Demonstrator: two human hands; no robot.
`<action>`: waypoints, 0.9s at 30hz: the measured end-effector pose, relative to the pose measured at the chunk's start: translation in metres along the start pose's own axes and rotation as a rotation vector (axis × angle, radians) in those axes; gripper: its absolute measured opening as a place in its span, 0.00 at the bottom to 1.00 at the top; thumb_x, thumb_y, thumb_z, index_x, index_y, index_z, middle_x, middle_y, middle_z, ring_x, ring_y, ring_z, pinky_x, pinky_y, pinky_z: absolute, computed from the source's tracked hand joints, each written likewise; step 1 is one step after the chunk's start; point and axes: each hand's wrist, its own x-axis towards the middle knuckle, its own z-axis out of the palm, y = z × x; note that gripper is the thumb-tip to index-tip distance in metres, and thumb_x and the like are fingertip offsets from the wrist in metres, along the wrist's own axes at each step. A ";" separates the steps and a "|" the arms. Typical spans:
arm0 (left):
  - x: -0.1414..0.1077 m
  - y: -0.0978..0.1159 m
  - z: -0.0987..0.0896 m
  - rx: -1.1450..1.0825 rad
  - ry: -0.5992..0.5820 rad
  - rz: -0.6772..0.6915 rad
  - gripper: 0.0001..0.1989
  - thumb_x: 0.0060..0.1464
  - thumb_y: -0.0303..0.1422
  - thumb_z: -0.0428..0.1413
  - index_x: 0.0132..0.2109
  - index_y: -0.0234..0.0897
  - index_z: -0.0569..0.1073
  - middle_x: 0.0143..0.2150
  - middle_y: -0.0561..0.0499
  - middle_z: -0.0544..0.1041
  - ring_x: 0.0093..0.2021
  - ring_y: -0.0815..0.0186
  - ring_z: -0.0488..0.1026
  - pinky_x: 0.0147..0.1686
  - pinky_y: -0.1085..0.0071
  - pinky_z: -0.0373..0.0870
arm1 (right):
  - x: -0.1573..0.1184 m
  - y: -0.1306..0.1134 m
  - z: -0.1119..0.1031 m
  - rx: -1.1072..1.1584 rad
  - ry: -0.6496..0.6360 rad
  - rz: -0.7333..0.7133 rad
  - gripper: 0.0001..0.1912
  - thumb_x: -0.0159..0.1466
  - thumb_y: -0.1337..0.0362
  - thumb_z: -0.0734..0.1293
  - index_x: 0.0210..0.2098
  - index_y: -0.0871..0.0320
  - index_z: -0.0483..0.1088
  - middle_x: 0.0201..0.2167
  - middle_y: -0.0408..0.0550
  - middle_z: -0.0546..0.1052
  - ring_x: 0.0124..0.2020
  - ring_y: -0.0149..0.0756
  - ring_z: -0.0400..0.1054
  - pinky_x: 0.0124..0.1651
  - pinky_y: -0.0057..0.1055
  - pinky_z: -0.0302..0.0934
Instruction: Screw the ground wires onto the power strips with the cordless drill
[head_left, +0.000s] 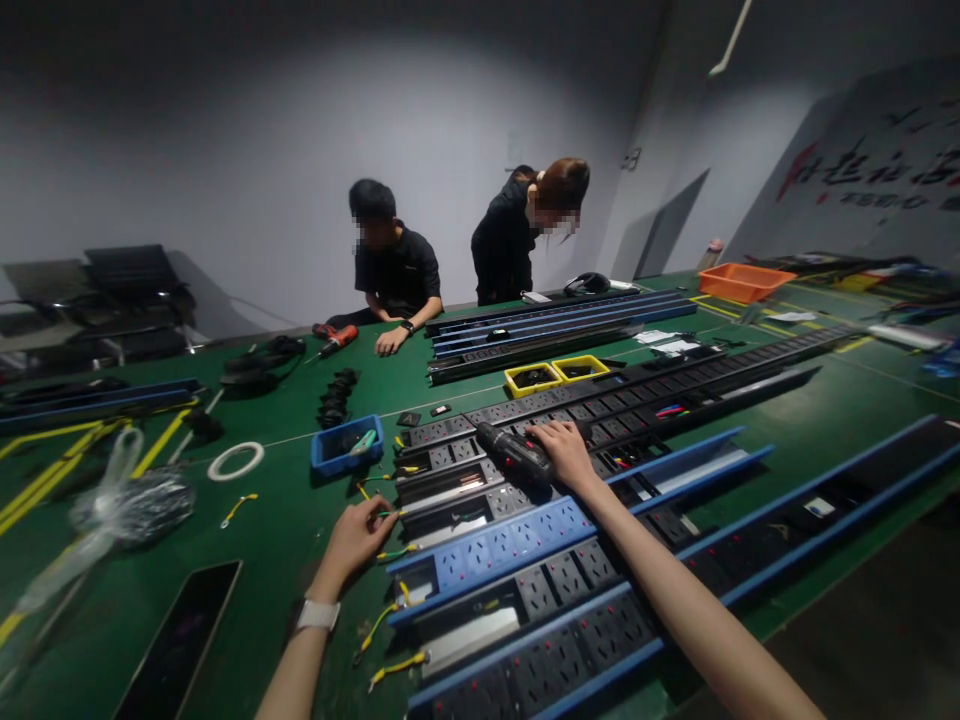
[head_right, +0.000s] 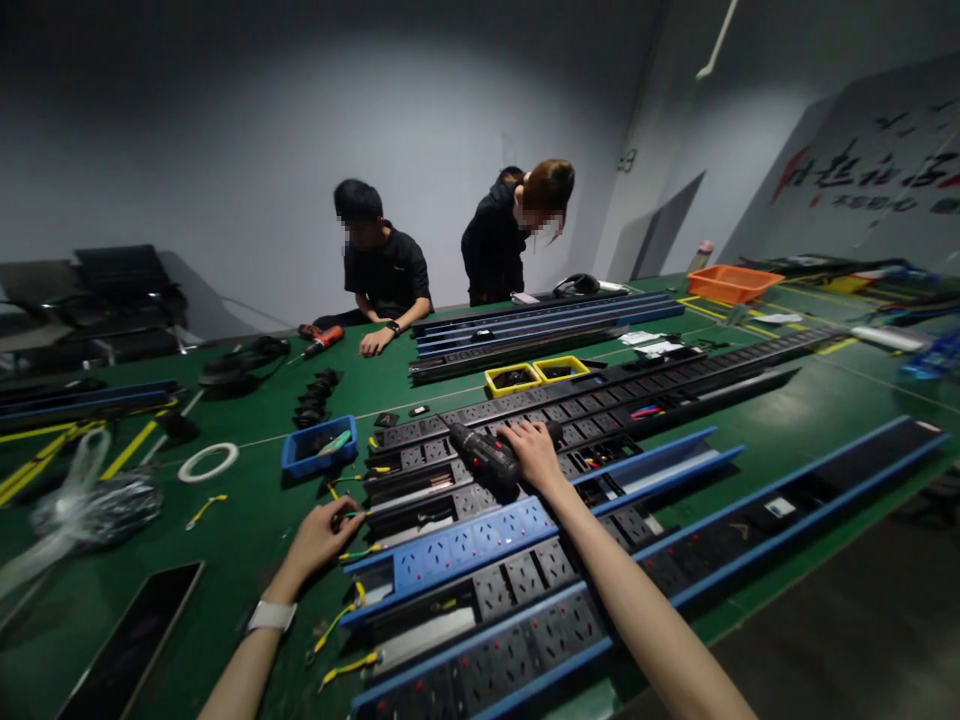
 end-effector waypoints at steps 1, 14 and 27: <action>0.000 0.001 0.000 0.000 0.006 0.002 0.23 0.58 0.55 0.49 0.36 0.40 0.75 0.26 0.52 0.75 0.29 0.65 0.70 0.37 0.70 0.61 | 0.000 0.000 0.000 0.001 0.006 -0.002 0.20 0.66 0.70 0.62 0.56 0.55 0.70 0.49 0.51 0.77 0.50 0.42 0.64 0.53 0.38 0.46; 0.001 -0.002 0.001 -0.023 0.007 0.004 0.20 0.59 0.52 0.52 0.37 0.40 0.76 0.26 0.53 0.75 0.29 0.66 0.70 0.37 0.71 0.60 | 0.001 0.002 -0.001 0.000 0.013 -0.017 0.20 0.65 0.71 0.61 0.55 0.55 0.71 0.49 0.50 0.77 0.50 0.41 0.64 0.53 0.37 0.47; 0.002 -0.001 -0.002 -0.001 0.003 -0.003 0.18 0.61 0.48 0.50 0.39 0.40 0.76 0.32 0.50 0.78 0.33 0.64 0.70 0.42 0.68 0.60 | 0.004 0.002 0.000 -0.013 0.032 -0.043 0.22 0.62 0.72 0.62 0.55 0.57 0.71 0.48 0.51 0.78 0.48 0.43 0.64 0.51 0.38 0.48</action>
